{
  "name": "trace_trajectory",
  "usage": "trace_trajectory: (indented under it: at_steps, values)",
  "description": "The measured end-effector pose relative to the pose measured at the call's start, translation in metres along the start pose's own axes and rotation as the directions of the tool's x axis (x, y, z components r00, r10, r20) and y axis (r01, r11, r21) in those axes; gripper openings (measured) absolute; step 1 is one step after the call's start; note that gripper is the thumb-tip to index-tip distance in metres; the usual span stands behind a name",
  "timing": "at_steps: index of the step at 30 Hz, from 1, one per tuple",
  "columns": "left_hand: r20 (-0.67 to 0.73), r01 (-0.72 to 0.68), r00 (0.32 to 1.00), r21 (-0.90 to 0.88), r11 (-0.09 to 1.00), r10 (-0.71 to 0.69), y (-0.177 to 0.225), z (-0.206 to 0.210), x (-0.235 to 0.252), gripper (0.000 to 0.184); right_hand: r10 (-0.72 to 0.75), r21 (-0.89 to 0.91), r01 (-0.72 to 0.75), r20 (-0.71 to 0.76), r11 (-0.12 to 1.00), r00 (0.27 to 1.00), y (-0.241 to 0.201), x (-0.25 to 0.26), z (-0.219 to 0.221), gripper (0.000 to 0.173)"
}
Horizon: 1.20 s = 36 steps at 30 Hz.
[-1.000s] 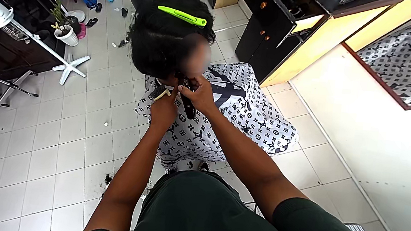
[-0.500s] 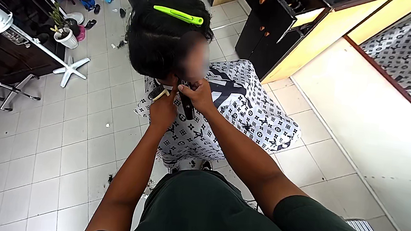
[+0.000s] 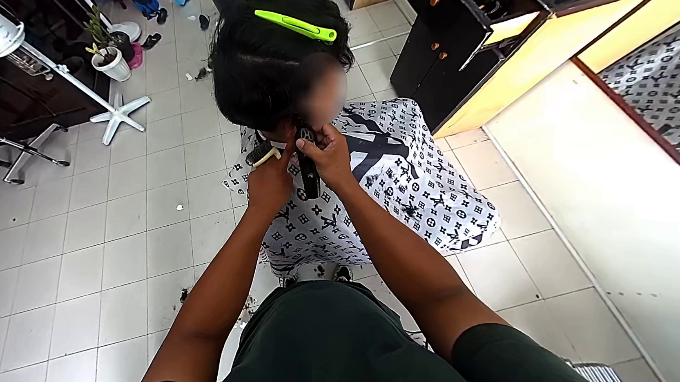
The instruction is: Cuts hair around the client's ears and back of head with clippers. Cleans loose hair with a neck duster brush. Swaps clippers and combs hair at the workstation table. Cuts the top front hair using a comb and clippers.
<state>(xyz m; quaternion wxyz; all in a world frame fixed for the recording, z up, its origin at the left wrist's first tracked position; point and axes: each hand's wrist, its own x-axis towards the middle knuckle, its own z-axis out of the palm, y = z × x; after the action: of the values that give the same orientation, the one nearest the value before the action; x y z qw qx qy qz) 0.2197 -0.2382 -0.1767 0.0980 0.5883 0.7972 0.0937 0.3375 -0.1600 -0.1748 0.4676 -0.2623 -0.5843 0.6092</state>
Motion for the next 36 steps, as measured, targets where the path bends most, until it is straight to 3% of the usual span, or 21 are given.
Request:
trace_trajectory:
  at_steps: [5,12,20,26,36]
  values:
    - [0.032,0.018,0.999,0.004,1.000,-0.018,0.0012,-0.0032,0.0005,0.077,0.016,0.096,-0.014,-0.023,0.995,1.000,0.0054,-0.0037,-0.0016,0.015]
    - [0.049,0.026,0.998,0.021,0.999,-0.027,0.0026,-0.0043,-0.0005,0.072,-0.010,0.044,0.010,0.008,0.999,1.000,0.0036,-0.0024,-0.0008,0.019]
    - [0.027,0.007,1.000,0.001,1.000,-0.007,0.0000,-0.0020,-0.0008,0.083,0.011,0.120,-0.007,-0.030,0.993,1.000,0.0096,-0.0033,-0.0029,0.015]
    - [0.042,0.011,0.999,-0.006,1.000,-0.011,0.0018,-0.0060,-0.0022,0.074,-0.015,0.090,0.014,0.003,0.996,1.000,0.0063,-0.0027,-0.0003,0.018]
    - [0.039,0.008,0.999,0.001,1.000,-0.008,0.0003,-0.0040,-0.0013,0.084,0.013,0.159,-0.008,-0.032,0.987,0.999,0.0097,-0.0039,-0.0036,0.012]
